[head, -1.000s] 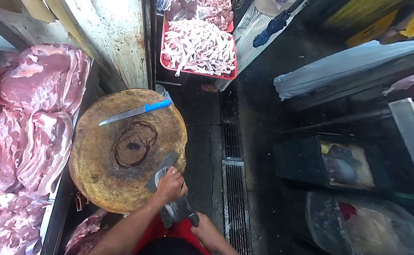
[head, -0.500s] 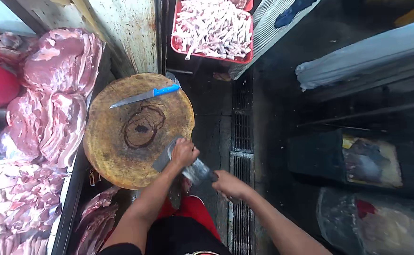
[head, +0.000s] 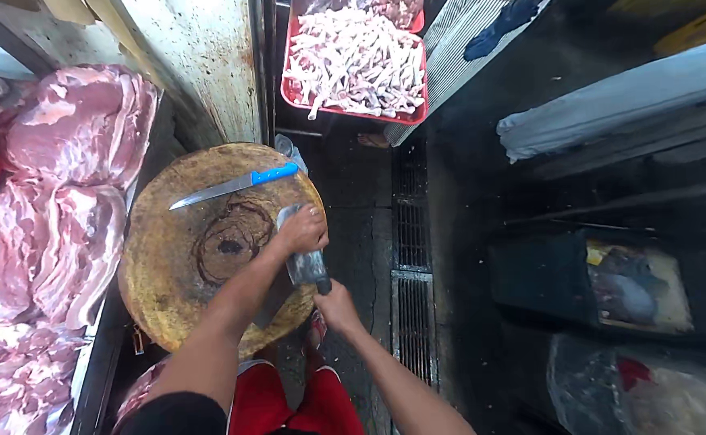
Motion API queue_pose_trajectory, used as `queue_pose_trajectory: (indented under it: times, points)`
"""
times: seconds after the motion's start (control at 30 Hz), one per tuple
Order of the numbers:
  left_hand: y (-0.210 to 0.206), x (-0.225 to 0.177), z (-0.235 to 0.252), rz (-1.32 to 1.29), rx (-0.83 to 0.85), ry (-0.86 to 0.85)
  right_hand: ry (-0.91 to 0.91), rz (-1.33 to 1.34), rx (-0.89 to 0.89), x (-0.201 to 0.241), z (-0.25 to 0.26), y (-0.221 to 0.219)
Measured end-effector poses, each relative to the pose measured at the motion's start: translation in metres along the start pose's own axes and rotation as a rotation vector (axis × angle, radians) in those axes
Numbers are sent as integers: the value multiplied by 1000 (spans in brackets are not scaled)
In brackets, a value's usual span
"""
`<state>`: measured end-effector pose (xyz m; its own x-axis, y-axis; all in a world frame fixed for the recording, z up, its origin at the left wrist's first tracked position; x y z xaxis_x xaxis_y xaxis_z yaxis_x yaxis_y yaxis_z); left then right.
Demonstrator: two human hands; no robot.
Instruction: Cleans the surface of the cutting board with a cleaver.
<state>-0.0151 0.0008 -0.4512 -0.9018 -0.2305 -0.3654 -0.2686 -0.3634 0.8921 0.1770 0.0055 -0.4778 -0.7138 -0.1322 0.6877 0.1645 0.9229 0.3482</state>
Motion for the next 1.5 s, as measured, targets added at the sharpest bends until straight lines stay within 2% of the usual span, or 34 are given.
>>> queue_pose_trajectory:
  times: [0.07,0.13,0.23,0.3,0.33,0.4,0.47,0.53,0.6,0.63,0.7,0.77,0.8,0.87,0.97,1.1,1.2,1.27,1.33,1.43,1.5]
  points:
    - [-14,1,24,45,83,-117,-31,120,-98,-3,8,-13]
    - [-26,-13,7,27,139,-99,-58,110,-80,-18,-13,-21]
    - [-32,-61,-75,-65,155,165,-46,-111,143,-63,-72,-7]
    - [-25,-103,-123,-108,54,330,-27,-238,292,-87,-111,9]
    - [-20,-118,-131,-107,-30,370,-12,-283,336,-92,-122,22]
    - [2,-135,-116,-108,-226,391,22,-375,347,-75,-131,59]
    - [48,-148,-74,-83,-453,320,127,-354,296,-34,-135,101]
    - [105,-165,-45,-66,-650,196,262,-166,348,13,-148,125]
    - [152,-179,-39,-57,-754,94,363,38,483,57,-155,124]
    - [164,-182,-45,-45,-748,92,379,30,493,71,-154,117]
    - [159,-173,-65,40,-586,246,327,-294,379,82,-141,102]
    - [127,-142,-91,168,-270,487,241,-656,221,73,-122,86]
    - [104,-127,-106,200,-102,570,204,-798,198,61,-113,79]
    - [59,-113,-132,158,162,600,152,-967,224,32,-97,71]
    - [14,-124,-150,61,405,538,175,-1110,299,-2,-79,76]
    - [-10,-129,-142,19,429,630,266,-1241,384,-9,-42,96]
    - [-16,-110,-161,32,338,790,402,-1259,510,12,-11,77]
    - [-4,-96,-199,98,226,906,518,-1233,629,35,-1,40]
    - [18,-94,-266,173,173,1028,607,-1165,757,51,-14,-20]
    - [49,-114,-355,251,178,1176,728,-1100,885,54,-48,-96]
    - [54,-135,-378,315,181,1194,757,-1113,959,43,-63,-113]
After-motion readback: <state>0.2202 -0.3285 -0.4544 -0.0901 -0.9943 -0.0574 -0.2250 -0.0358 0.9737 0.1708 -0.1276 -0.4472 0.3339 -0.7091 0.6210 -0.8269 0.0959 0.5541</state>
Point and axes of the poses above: each hand's wrist, its own z-axis towards the middle knuckle, its own y-axis out of the back of the hand, x = y × z, the point moved 7 cm from there along z, towards the middle knuckle, and after that the axes turned 10 degrees about y, right-handed, at the moved point
